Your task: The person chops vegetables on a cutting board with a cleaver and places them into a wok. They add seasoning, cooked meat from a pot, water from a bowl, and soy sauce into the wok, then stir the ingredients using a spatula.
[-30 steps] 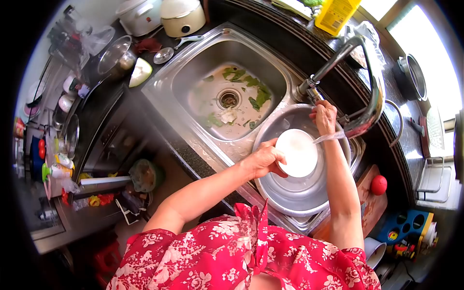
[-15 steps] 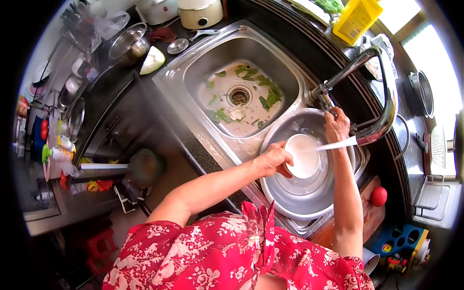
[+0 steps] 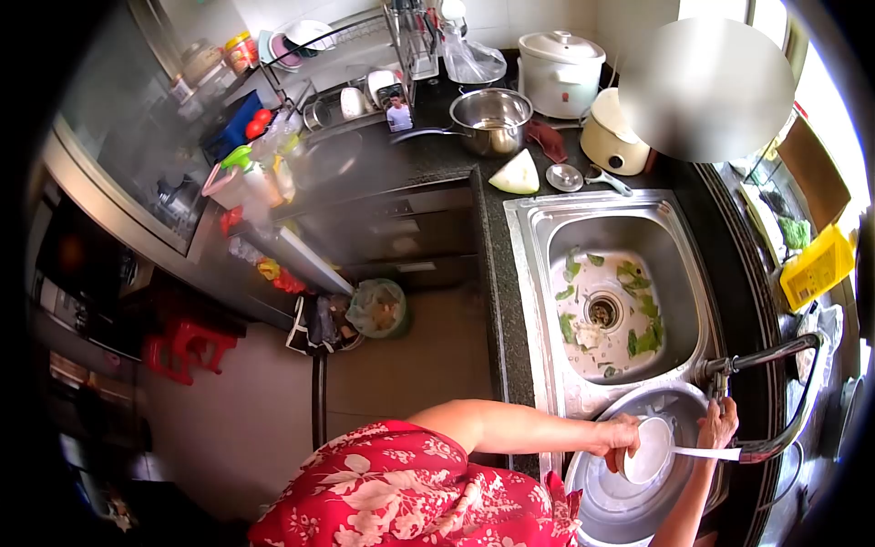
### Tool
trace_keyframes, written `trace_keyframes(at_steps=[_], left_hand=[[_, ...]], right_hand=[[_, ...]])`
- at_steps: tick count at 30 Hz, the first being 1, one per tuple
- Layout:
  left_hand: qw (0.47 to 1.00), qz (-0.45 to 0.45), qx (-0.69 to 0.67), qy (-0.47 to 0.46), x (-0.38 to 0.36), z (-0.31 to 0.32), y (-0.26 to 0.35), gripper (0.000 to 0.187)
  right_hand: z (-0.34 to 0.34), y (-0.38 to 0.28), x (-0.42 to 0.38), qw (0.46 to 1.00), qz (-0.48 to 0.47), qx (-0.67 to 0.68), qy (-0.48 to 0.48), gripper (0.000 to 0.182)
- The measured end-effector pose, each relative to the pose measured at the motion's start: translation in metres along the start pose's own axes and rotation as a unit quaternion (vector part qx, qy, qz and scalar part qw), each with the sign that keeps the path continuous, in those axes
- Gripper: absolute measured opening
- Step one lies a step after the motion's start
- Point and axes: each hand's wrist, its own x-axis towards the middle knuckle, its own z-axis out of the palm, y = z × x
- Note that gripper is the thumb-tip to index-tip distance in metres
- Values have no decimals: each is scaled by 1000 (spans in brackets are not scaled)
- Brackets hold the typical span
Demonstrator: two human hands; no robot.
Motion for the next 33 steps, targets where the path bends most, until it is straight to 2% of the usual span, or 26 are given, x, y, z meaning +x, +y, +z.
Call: trace_keyframes(at_steps=[3, 5, 7, 9, 11, 12, 13, 15, 17, 19, 20, 21, 22, 23, 24, 25, 26, 27, 28, 29, 30, 31, 32, 33], left_hand=[[1000, 11, -13, -6, -3, 1, -1, 54], [999, 24, -34, -15, 8, -2, -9, 46], [999, 27, -27, -18, 6, -1, -6, 46], [1000, -6, -14, -22, 0, -1, -3, 58], [999, -6, -21, -29, -5, 1, -2, 62], [999, -6, -29, -35, -8, 2, -1, 66], [999, -5, -28, -36, -11, 4, 0, 66], [999, -10, -44, -30, -17, 8, 2, 73], [998, 0, -50, -39, -27, 10, 5, 74], [997, 5, -56, -50, -33, 11, 6, 74], [997, 34, -39, -63, -35, 12, 5, 72], [995, 58, -21, -81, -36, 14, 2, 69], [992, 71, -20, -104, -39, 13, 0, 60], [988, 98, -40, -111, -41, 10, -6, 54], [995, 77, 33, -56, -40, 15, -4, 52], [998, -1, 7, -57, -43, 7, -2, 51], [997, 31, 13, -72, -39, 11, -3, 50], [998, 30, 31, -35, -60, 22, 11, 48], [997, 35, 25, -57, -59, 22, 11, 48], [995, 22, 26, -95, -57, 23, 8, 45], [995, 18, 39, -94, -64, 27, 8, 44], [995, 22, 51, -88, -70, 31, 12, 43], [994, 2, 50, -102, -74, 34, 13, 42], [992, -18, 48, -111, -76, 36, 13, 41]], right_hand=[[5, 11, 2, 999, -26, 1, 33, 33], [1, -16, 2, 1000, -6, -1, 9, 34], [-2, -29, 6, 998, 37, -14, -49, 38], [0, -27, 7, 999, 29, -14, -43, 40], [-2, -23, 8, 994, 22, 48, -97, 45], [-11, -42, -3, 988, 36, 88, -125, 49], [-13, -47, -14, 988, 35, 88, -124, 49], [-20, -45, -34, 991, -23, 132, -27, 54], [-34, -16, -53, 992, -19, 121, -13, 51], [-52, -13, -71, 946, 197, 191, -171, 43], [-53, -11, -82, 946, 201, 191, -167, 43], [-51, -12, -96, 982, -69, 41, -170, 38], [-53, -8, -112, 961, -202, -61, -179, 33], [-55, -5, -127, 917, -333, -152, -157, 29], [-58, -25, -139, 955, -169, -49, -239, 29], [-51, -12, -150, 939, 33, 218, -265, 30], [-44, 2, -160, 831, 224, 474, -185, 30], [-46, 1, -165, 880, 154, 383, -235, 37], [-49, 0, -170, 916, 77, 288, -269, 46], [-48, -2, -180, 938, 64, 255, -228, 46], [-47, -3, -190, 956, 55, 218, -186, 45], [-46, -3, -193, 888, 131, 395, -193, 44], [-44, -2, -196, 787, 211, 553, -176, 42], [-57, -25, -200, 715, 253, 626, -181, 41]])
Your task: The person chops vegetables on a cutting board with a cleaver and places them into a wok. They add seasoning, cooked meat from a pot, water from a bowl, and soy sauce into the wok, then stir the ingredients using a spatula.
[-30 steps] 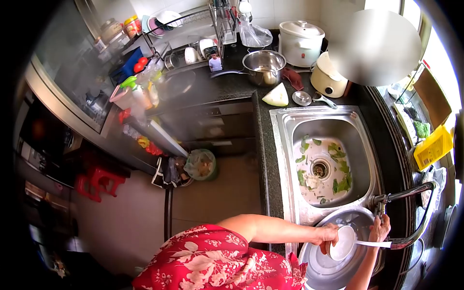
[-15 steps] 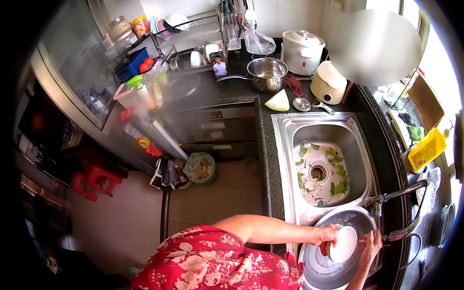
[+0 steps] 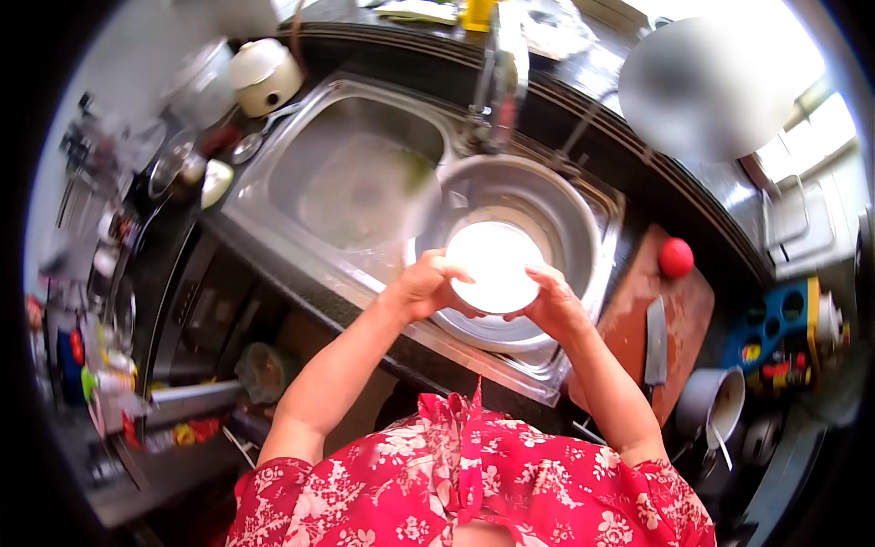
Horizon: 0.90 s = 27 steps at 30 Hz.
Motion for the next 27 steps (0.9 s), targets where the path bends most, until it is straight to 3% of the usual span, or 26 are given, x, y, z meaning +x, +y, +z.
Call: trace_keyframes(at_steps=[4, 8, 10, 11, 12, 13, 14, 15, 16, 17, 18, 19, 20, 21, 22, 23, 24, 26, 27], left_hand=[[996, 0, 69, -59, -7, 22, 8, 50], [984, 10, -12, -180, 4, 9, 19, 68], [991, -12, 98, -90, 26, -9, 24, 69], [875, 91, 476, 13, 34, -20, 16, 66], [606, 213, 759, 108, 42, -26, 5, 63], [516, 227, 825, 48, 34, -10, 16, 59], [658, 270, 701, -51, 71, -3, 7, 53], [889, 118, 441, -24, 62, -12, 12, 48], [834, 145, 532, 24, 52, -19, 20, 43], [496, 367, 787, 25, 67, -6, 13, 39], [424, 442, 789, 47, 74, -31, 14, 34], [731, 338, 593, -1, 78, -47, 15, 23], [821, 166, 546, -28, 66, -7, 17, 14], [871, 206, 445, 30, 63, -9, 9, 17], [807, 250, 533, 46, 83, -43, 15, 17], [795, 255, 549, 29, 83, -29, 0, 16], [825, 202, 527, -4, 85, -43, 3, 14], [786, 230, 574, -14, 168, -105, 42, 14], [791, 255, 556, 18, 137, -48, 37, 14]], right_hand=[[10, 2, -28, 993, -85, 29, 75, 33], [7, -1, -57, 970, -182, 19, 161, 34], [26, -14, -86, 955, -212, 27, 203, 38], [24, -14, -97, 948, -225, 32, 222, 42], [13, -7, -106, 943, -241, 48, 225, 43], [14, -8, -121, 936, -261, 39, 235, 42], [13, -11, -159, 906, -312, 31, 286, 42], [14, -15, -163, 907, -312, 41, 281, 44], [17, -14, -173, 908, -312, 50, 275, 47], [25, -14, -214, 884, -352, 68, 301, 44], [24, -15, -228, 875, -358, 80, 316, 42], [25, -15, -246, 867, -366, 97, 323, 41], [29, -6, -290, 842, -397, 115, 347, 41], [25, -10, -302, 822, -419, 128, 364, 41], [20, -13, -317, 801, -441, 141, 379, 41], [35, -8, -373, 782, -455, 121, 409, 43], [29, -7, -402, 759, -480, 132, 419, 45], [34, -27, -425, 689, -498, 97, 517, 49], [31, -30, -445, 653, -507, 95, 555, 49]])
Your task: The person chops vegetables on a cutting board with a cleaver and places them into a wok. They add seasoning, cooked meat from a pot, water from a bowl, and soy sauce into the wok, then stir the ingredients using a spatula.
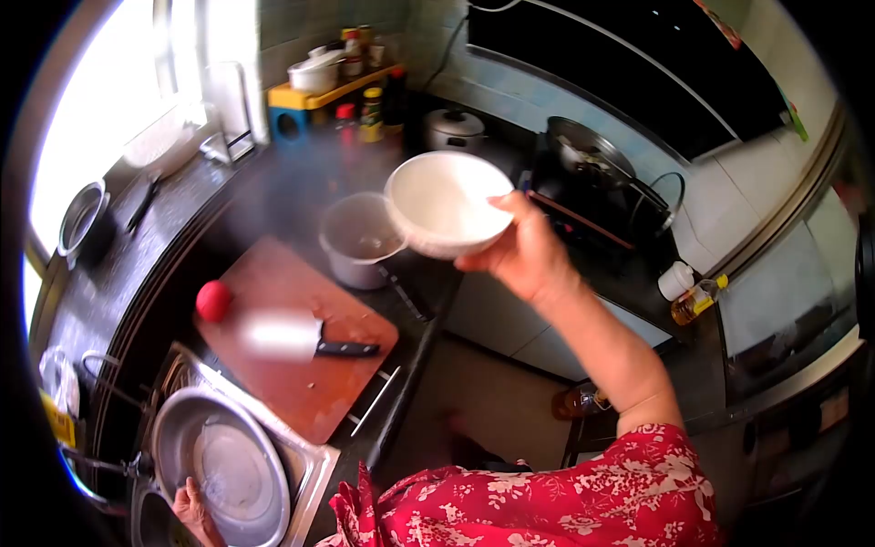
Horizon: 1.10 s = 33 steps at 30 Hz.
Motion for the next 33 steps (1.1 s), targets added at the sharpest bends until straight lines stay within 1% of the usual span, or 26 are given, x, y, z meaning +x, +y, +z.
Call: trace_keyframes(at_steps=[2, 3, 5, 8, 10, 11, 12, 14, 15, 17, 21, 24, 25, 27, 30, 33], left_hand=[[997, 18, -45, 63, -19, 45, 84, 12], [994, 31, -65, 82, -21, 59, 113, 12], [986, 53, -114, 113, -33, 92, 177, 11], [975, 70, -163, 137, -58, 153, 266, 12], [971, 72, -182, 134, -74, 191, 307, 12], [960, 112, -226, 124, -81, 216, 322, 20], [958, 108, -239, 113, -82, 225, 326, 19], [958, 124, -240, 95, -95, 266, 353, 18], [950, 147, -268, 62, -100, 285, 361, 21], [949, 173, -265, -6, -111, 313, 381, 29], [953, 199, -226, 7, -112, 358, 396, 23], [956, 222, -189, 18, -102, 375, 400, 19], [957, 223, -188, 16, -97, 377, 400, 19], [959, 229, -168, -15, -88, 380, 401, 27], [953, 251, -168, -18, -80, 394, 409, 25], [960, 226, -154, -54, -66, 400, 419, 24]], right_hand=[[-52, -55, 14, 995, -56, -52, 62, 50], [-77, -76, 23, 988, -88, -73, 107, 50], [-132, -124, 38, 972, -124, -111, 165, 50], [-222, -187, 63, 944, -133, -162, 255, 51], [-261, -217, 76, 916, -137, -205, 318, 52], [-285, -237, 86, 907, -126, -223, 336, 50], [-293, -245, 86, 899, -119, -244, 343, 50], [-339, -260, 112, 893, -91, -258, 358, 48], [-354, -266, 123, 894, -89, -255, 357, 48], [-380, -274, 143, 892, -71, -251, 368, 47], [-410, -281, 185, 895, -78, -230, 373, 49], [-422, -284, 212, 895, -134, -206, 371, 49], [-424, -286, 216, 895, -132, -205, 373, 49], [-426, -290, 223, 891, -145, -189, 387, 46], [-429, -297, 220, 885, -159, -177, 400, 44], [-433, -306, 209, 882, -158, -180, 406, 46]])
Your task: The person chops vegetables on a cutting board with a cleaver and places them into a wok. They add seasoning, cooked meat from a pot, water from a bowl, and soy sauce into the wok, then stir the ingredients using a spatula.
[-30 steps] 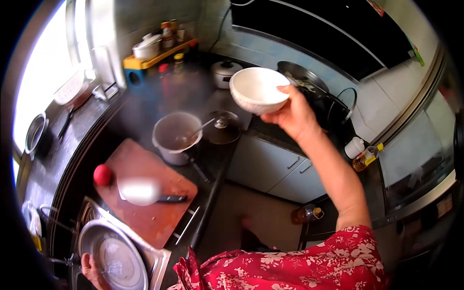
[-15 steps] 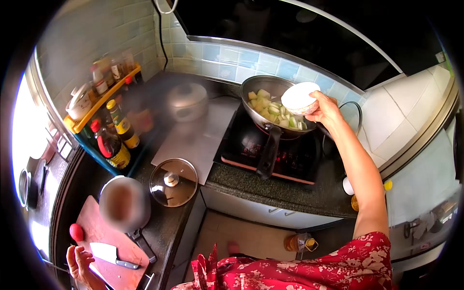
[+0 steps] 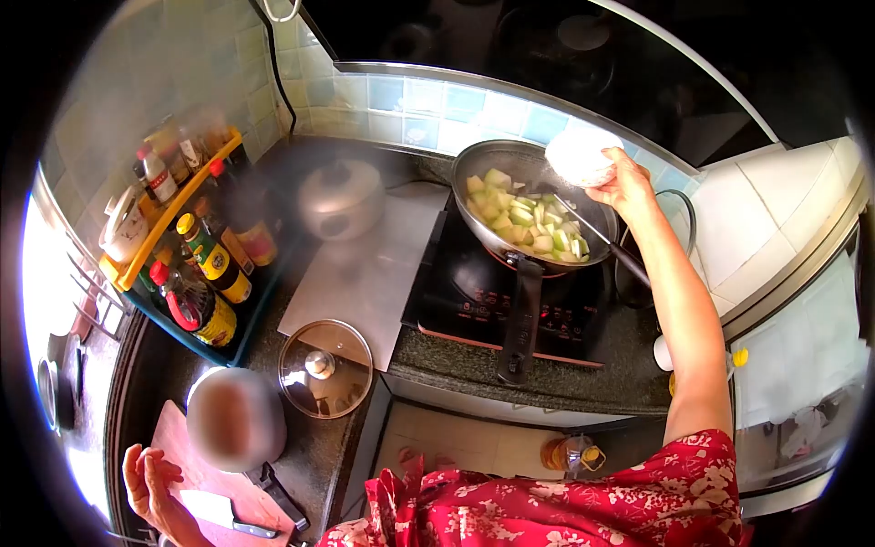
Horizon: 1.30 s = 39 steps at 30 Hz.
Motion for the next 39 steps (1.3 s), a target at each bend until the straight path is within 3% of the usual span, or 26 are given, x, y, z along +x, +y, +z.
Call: trace_keyframes(at_steps=[2, 4, 8, 16, 23, 25, 29, 30, 32, 33, 36, 39], left_hand=[[1000, -13, 13, 19, 7, 9, 5, 24], [999, 40, 2, -3, 19, 9, -3, 24], [997, 64, -34, -41, 32, 14, -5, 26], [997, 50, -36, -55, 25, 45, 19, 29], [996, 40, -32, -77, -2, 97, 52, 30], [994, 37, -39, -95, -10, 113, 60, 31], [986, 32, -29, -163, -34, 143, 83, 32], [983, 48, -14, -174, -38, 147, 83, 32], [981, 6, -39, -190, -51, 158, 90, 32], [979, -22, -47, -195, -58, 164, 94, 32], [974, -50, -73, -208, -69, 173, 91, 34], [975, -65, -82, -197, -78, 180, 88, 35]], right_hand=[[-9, -4, -7, 1000, 17, 10, -8, 41], [-17, -9, -16, 1000, 29, 5, -2, 38], [-34, -11, -31, 999, 20, -14, -23, 39], [-49, -3, -26, 992, 67, -63, -84, 34], [-56, -5, -1, 968, -27, -185, -167, 42], [-53, -7, 4, 956, -119, -221, -152, 42], [-50, -9, 18, 944, -212, -187, -171, 46], [-49, -10, 21, 944, -209, -184, -174, 46], [-45, -14, 23, 974, -117, -66, -185, 42], [-44, -15, 24, 977, -79, -55, -190, 32], [-36, -15, 21, 978, -32, -37, -202, 28], [-31, -10, 23, 964, -81, -53, -248, 33]])
